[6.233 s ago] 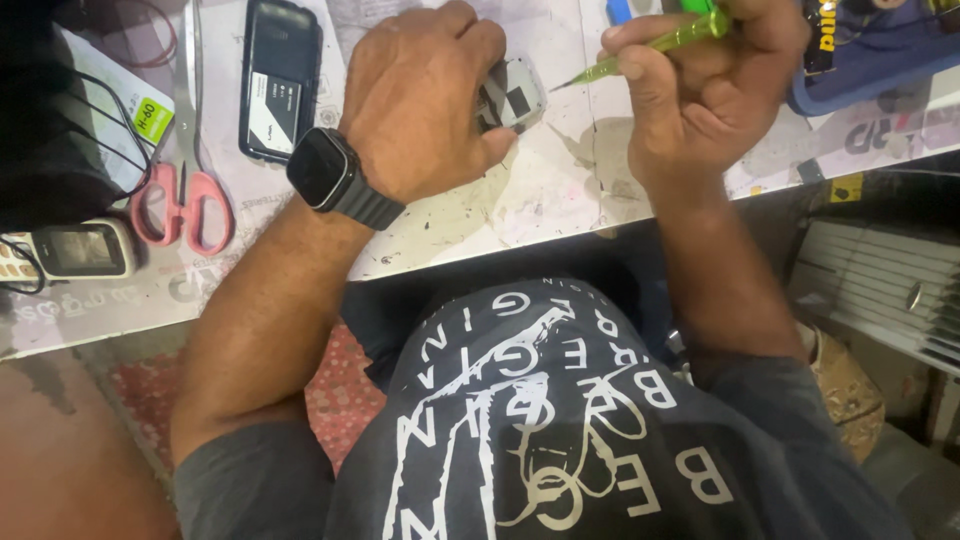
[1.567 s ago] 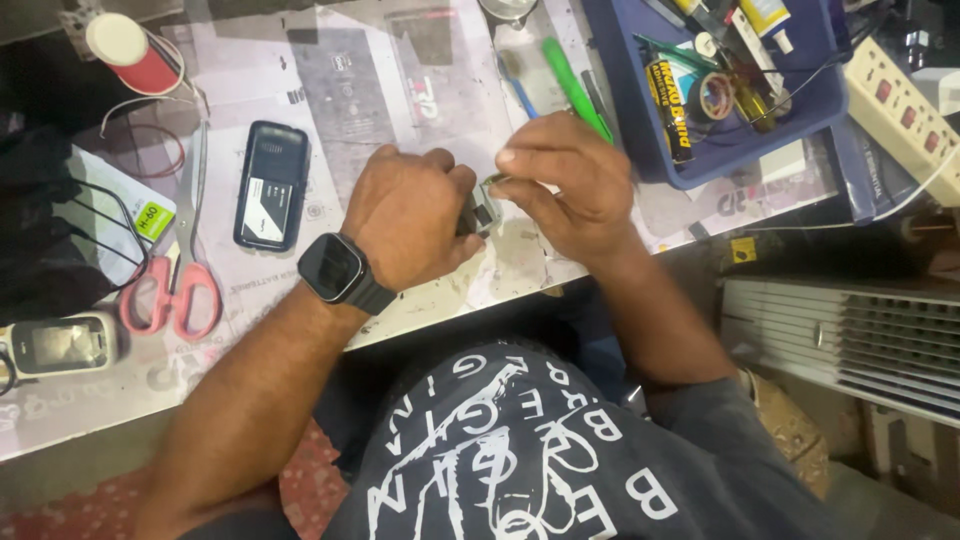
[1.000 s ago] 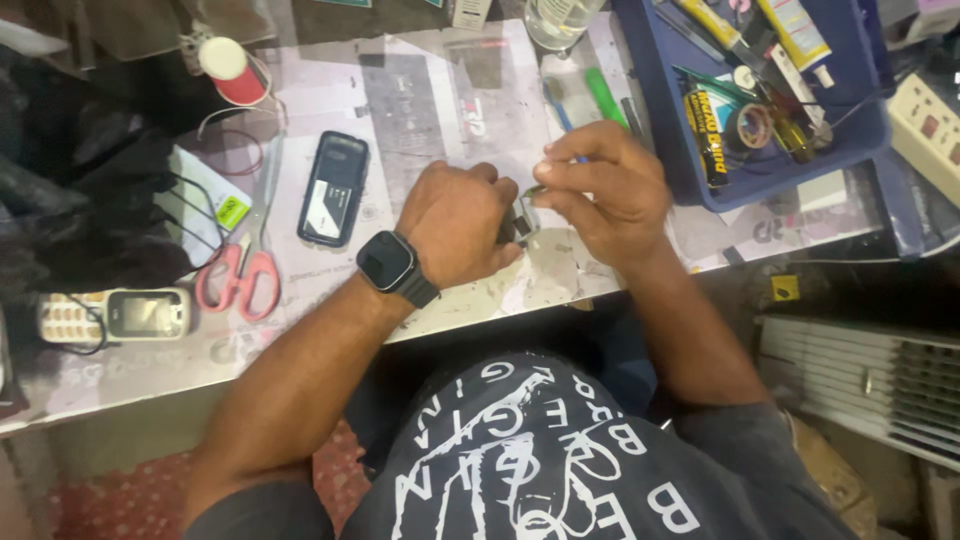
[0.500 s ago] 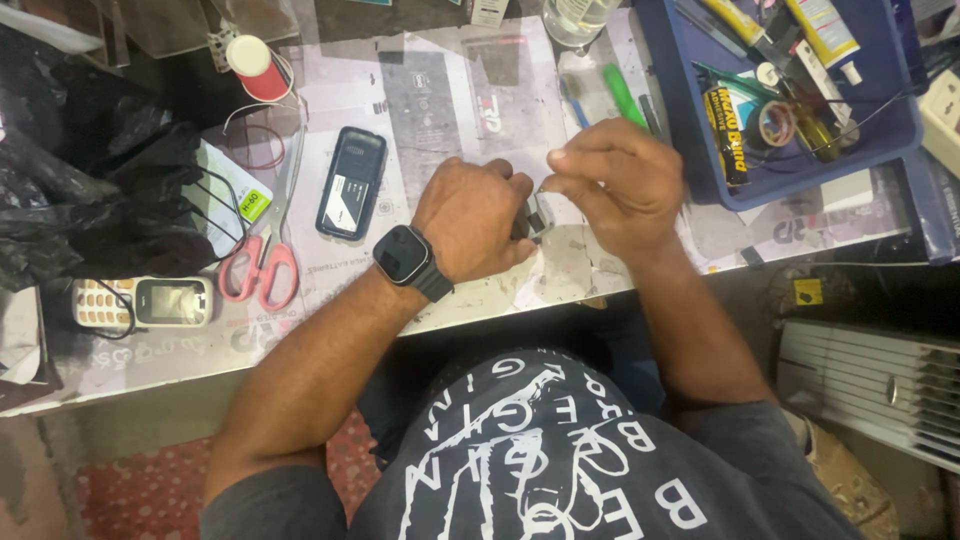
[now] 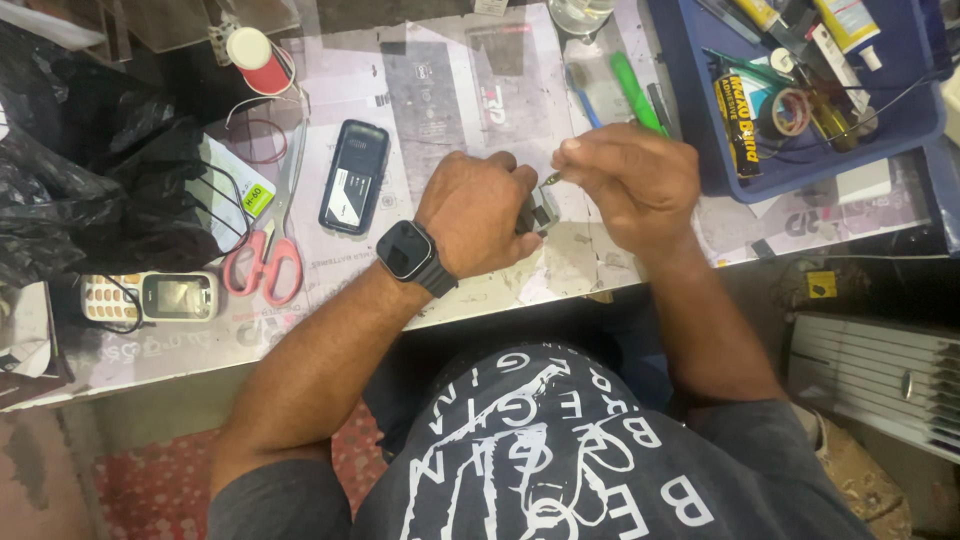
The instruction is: The person removes the back cover and battery from a feature phone, then uses a small screwdriver to unscrew and adjust components on the internal circuit board. The person places the phone on a cluttered workbench and manipulates the internal parts with both hands.
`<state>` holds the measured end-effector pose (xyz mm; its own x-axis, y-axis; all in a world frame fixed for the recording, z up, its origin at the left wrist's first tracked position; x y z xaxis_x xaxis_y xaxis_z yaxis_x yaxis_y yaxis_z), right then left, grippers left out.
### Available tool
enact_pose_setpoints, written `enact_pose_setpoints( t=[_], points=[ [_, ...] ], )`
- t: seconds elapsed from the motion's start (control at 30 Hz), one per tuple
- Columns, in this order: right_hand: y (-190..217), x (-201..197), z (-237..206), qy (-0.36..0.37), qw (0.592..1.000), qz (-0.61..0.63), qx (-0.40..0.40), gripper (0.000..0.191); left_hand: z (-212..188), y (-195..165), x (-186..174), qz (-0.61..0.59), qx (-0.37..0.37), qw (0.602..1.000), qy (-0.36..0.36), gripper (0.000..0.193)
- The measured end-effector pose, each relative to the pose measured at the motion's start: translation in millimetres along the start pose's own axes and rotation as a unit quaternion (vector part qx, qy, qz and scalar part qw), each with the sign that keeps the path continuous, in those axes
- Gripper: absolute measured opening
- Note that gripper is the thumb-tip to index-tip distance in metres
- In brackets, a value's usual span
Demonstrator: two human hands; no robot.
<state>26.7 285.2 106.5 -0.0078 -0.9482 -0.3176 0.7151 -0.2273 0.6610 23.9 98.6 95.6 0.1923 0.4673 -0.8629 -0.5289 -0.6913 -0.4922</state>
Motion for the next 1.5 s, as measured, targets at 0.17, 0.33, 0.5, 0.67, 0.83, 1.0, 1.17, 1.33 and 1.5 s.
enact_pose_setpoints(
  t=[0.17, 0.33, 0.5, 0.67, 0.83, 1.0, 1.17, 1.33, 1.5],
  points=[
    [0, 0, 3, -0.006, 1.000, -0.021, -0.008, 0.028, -2, 0, 0, -0.002, 0.009, 1.000, -0.022, 0.044],
    [-1, 2, 5, 0.015, 1.000, 0.022, 0.014, 0.025, -2, 1, 2, 0.003, 0.010, 1.000, -0.022, 0.045],
    [-1, 0, 6, 0.025, 0.999, 0.020, 0.001, 0.029, -1, 1, 2, 0.002, 0.011, 1.000, -0.017, 0.045],
    [-6, 2, 4, 0.041, 0.996, 0.066, 0.041, 0.022, -1, 2, 4, 0.007, 0.010, 0.999, -0.029, 0.043],
    [-12, -2, -1, 0.012, 1.000, 0.006, -0.004, 0.028, -1, 6, 9, 0.003, 0.023, 0.998, -0.051, 0.040],
    [-18, -3, -2, 0.020, 0.999, 0.038, 0.006, 0.024, -2, 8, 14, 0.006, 0.020, 0.998, -0.057, 0.041],
    [-18, -1, -2, 0.010, 1.000, 0.011, -0.013, 0.026, -3, 9, 15, 0.004, 0.026, 0.997, -0.069, 0.041],
    [-16, -1, -2, 0.026, 1.000, 0.008, -0.013, 0.027, -4, 11, 18, 0.004, 0.021, 0.998, -0.065, 0.040],
    [-17, -1, 1, 0.021, 0.999, 0.030, -0.007, 0.024, -4, 11, 19, 0.011, 0.015, 0.998, -0.054, 0.043]
  ],
)
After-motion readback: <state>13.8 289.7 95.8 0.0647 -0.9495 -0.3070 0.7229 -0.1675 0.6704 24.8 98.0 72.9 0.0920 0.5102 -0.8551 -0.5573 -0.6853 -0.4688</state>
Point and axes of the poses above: each hand's wrist, its own z-axis towards the middle knuckle, its own x-axis out of the palm, y = z × x, the point moved 2 cm from there along z, towards the middle knuckle, and after that the axes turned 9 degrees about -y, right-handed, at the moved point
